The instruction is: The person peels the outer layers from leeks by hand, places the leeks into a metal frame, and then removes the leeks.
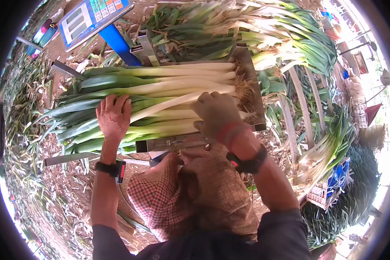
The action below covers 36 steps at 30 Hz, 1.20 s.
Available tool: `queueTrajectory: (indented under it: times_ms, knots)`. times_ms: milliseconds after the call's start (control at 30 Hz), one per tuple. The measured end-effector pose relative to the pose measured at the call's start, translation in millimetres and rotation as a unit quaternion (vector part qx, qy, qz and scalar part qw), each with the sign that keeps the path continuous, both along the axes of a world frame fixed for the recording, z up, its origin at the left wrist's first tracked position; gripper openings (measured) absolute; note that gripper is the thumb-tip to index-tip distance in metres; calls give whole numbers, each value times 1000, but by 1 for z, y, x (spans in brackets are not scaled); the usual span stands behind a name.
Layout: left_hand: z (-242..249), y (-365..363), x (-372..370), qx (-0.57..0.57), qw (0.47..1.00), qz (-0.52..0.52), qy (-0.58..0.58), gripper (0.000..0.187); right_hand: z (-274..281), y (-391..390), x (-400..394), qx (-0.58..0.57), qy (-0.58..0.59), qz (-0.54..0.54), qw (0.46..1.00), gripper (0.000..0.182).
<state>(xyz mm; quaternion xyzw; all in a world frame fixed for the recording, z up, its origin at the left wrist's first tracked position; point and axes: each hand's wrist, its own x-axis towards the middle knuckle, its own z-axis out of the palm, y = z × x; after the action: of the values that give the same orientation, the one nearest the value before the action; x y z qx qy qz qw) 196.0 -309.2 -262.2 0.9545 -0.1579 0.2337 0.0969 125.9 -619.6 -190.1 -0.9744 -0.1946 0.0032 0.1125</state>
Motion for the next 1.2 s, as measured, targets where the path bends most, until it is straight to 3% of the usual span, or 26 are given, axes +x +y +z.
queueTrajectory:
  times_ms: [100, 267, 333, 533, 667, 767, 867, 967, 1100, 1200]
  knots:
    - [4, 3, -1, -23, 1000, -11, 15, 19, -55, -14, 0, -53, 87, -72, 992, 26]
    - [0, 2, -4, 9, 1000, -23, -2, 25, -81, -26, 26, 40, 16, -106, 993, 29]
    - [0, 2, -5, 19, 999, -24, 10, 27, -74, -27, 20, 120, 46, -114, 985, 33]
    - [-1, 0, -6, 31, 999, -25, 3, 28, -50, -19, 26, 35, -49, -68, 996, 55]
    - [0, 2, -7, 16, 1000, -23, 13, 29, -48, -32, 54, -3, -10, -44, 999, 51]
    - [1, 3, -6, 10, 1000, -20, 17, 31, -42, -36, 65, 15, 30, -62, 997, 33]
    - [8, 4, -8, 16, 999, -24, 32, 34, -29, -14, -4, -18, -66, -41, 997, 24]
    - [15, -2, -13, 35, 998, -42, 37, 37, -74, -24, -26, 125, -48, -73, 988, 12]
    - [14, -16, -12, 61, 996, -60, 35, 37, -75, -41, -8, 23, -42, -84, 995, 19]
    - [11, -17, -15, 60, 996, -53, 40, 36, -85, -46, -20, 69, -54, -182, 979, 19]
